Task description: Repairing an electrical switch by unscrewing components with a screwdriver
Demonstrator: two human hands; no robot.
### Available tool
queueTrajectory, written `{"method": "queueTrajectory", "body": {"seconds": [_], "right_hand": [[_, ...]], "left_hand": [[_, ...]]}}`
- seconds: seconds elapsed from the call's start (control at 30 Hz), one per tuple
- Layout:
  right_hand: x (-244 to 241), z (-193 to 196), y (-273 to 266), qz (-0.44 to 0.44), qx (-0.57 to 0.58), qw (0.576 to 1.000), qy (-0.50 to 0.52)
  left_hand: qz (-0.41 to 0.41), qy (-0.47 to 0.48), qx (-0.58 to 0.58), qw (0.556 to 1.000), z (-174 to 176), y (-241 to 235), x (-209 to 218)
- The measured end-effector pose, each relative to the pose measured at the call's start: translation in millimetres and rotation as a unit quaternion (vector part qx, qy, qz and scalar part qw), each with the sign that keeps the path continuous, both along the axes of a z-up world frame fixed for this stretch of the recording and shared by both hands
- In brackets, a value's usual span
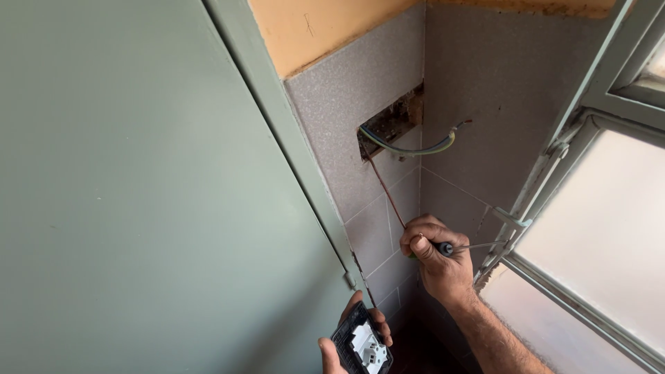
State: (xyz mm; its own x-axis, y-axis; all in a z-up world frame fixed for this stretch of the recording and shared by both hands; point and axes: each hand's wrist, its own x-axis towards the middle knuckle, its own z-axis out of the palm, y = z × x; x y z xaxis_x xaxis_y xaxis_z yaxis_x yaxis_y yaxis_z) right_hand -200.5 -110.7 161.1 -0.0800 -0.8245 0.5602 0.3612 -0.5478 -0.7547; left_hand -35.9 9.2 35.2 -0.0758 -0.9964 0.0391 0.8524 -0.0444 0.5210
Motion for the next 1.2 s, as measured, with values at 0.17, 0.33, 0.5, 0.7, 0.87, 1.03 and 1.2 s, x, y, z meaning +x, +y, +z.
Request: {"method": "queueTrajectory", "body": {"seconds": [0.17, 0.33, 0.5, 0.7, 0.87, 1.03, 1.2], "right_hand": [[-5.2, 5.7, -1.6, -0.017, 0.007, 0.999, 0.027], [-9.2, 5.4, -2.5, -0.046, 0.003, 0.997, 0.061], [-10.4, 4.7, -3.3, -0.058, 0.005, 0.995, 0.076], [-14.6, -1.3, 1.2, -0.081, -0.010, 0.994, 0.070], [-15.9, -12.6, 6.2, -0.079, 0.002, 0.997, 0.007], [-11.9, -20.7, 11.9, -0.087, 0.010, 0.996, -0.032], [-13.0, -26.7, 11.6, -0.072, 0.063, 0.994, -0.047]], "left_hand": [[0.060, 0.007, 0.048, 0.997, 11.8, -6.5, -18.7], [-0.004, -0.007, 0.023, 1.000, 15.7, -16.1, -19.6], [-0.049, 0.010, 0.000, 0.999, 21.2, -27.3, -16.0], [-0.084, 0.035, 0.029, 0.995, 52.4, -39.8, -21.4], [-0.104, 0.038, 0.002, 0.994, 69.9, -58.5, -17.1], [-0.138, 0.008, -0.075, 0.988, 98.5, -89.8, -11.6], [-0.282, 0.003, -0.178, 0.943, 138.4, -136.7, -14.3]]}}
